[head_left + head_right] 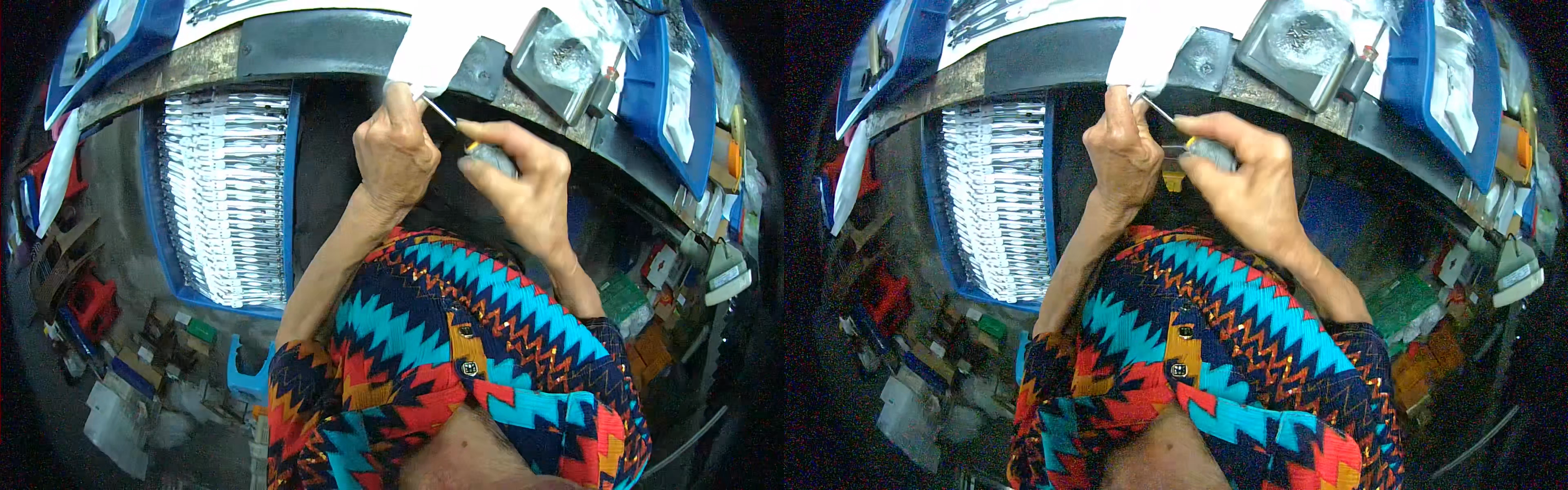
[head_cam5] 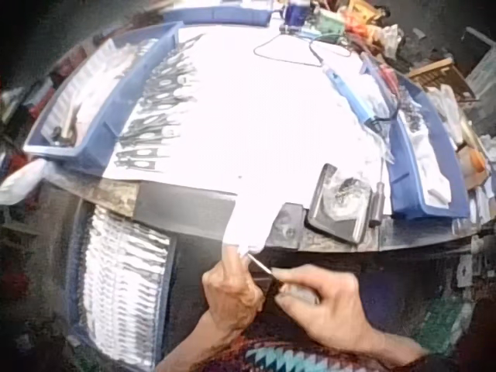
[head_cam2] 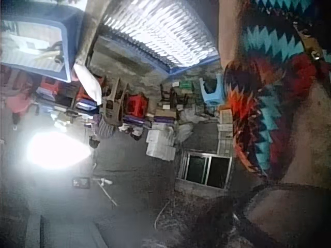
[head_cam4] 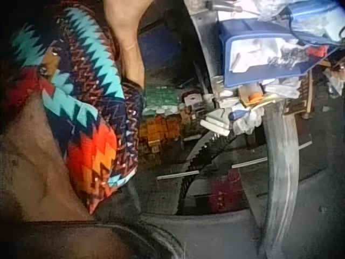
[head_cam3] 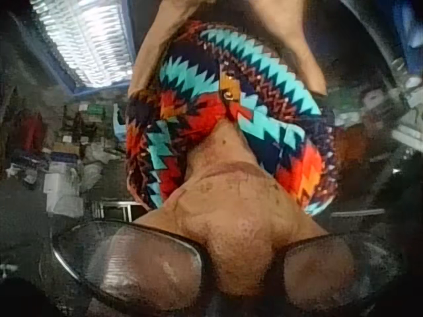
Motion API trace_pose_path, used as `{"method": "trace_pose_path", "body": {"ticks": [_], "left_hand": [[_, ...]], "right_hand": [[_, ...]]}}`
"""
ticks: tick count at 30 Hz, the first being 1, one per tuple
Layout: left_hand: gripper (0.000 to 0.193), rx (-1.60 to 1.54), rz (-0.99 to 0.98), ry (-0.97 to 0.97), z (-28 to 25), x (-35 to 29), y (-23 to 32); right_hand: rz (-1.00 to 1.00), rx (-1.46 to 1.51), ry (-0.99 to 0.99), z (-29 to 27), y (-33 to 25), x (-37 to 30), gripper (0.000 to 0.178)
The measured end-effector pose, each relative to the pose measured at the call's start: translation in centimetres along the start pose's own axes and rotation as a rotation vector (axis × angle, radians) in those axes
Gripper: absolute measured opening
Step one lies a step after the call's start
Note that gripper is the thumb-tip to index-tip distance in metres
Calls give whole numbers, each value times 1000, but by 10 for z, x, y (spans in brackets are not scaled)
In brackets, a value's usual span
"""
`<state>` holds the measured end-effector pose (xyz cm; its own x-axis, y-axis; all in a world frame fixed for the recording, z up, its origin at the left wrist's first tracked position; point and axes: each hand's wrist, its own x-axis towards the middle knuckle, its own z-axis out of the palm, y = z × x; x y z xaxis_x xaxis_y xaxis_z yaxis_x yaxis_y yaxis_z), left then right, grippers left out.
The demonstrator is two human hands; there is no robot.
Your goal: Assembling small plastic and metal hardware components using a screwdriver at a workbench.
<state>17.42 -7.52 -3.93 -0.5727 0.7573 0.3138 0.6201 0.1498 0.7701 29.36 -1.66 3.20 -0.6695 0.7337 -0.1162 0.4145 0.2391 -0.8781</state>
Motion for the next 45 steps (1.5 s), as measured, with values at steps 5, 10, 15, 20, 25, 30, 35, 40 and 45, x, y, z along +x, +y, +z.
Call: {"method": "trace_pose_path", "body": {"ticks": [5,10,15,20,25,30,35,40,45], "left_hand": [[11,128,54,-2,0,3,-1],[13,91,38,7,-1,-1,0],[15,91,26,-6,-2,-2,1],[14,39,47,12,0,0,-2],[14,15,5,-21,1,-2,-2],[9,68,55,7,1,1,-4],[10,97,63,28,4,0,-3],[15,78,78,79,7,-3,-2],[15,140,90,63,2,-1,-1]], "right_hand": [[590,1080,-143,-7,19,3,31],[287,484,-143,0,20,-3,27],[-360,-125,76,7,29,-5,26],[-283,-17,37,9,24,-4,24],[-99,52,-13,5,16,-3,22],[111,164,-28,5,7,-2,20],[472,624,-102,0,8,2,23],[698,1271,-216,-3,25,2,27],[616,1433,-297,5,39,-1,27]]}}
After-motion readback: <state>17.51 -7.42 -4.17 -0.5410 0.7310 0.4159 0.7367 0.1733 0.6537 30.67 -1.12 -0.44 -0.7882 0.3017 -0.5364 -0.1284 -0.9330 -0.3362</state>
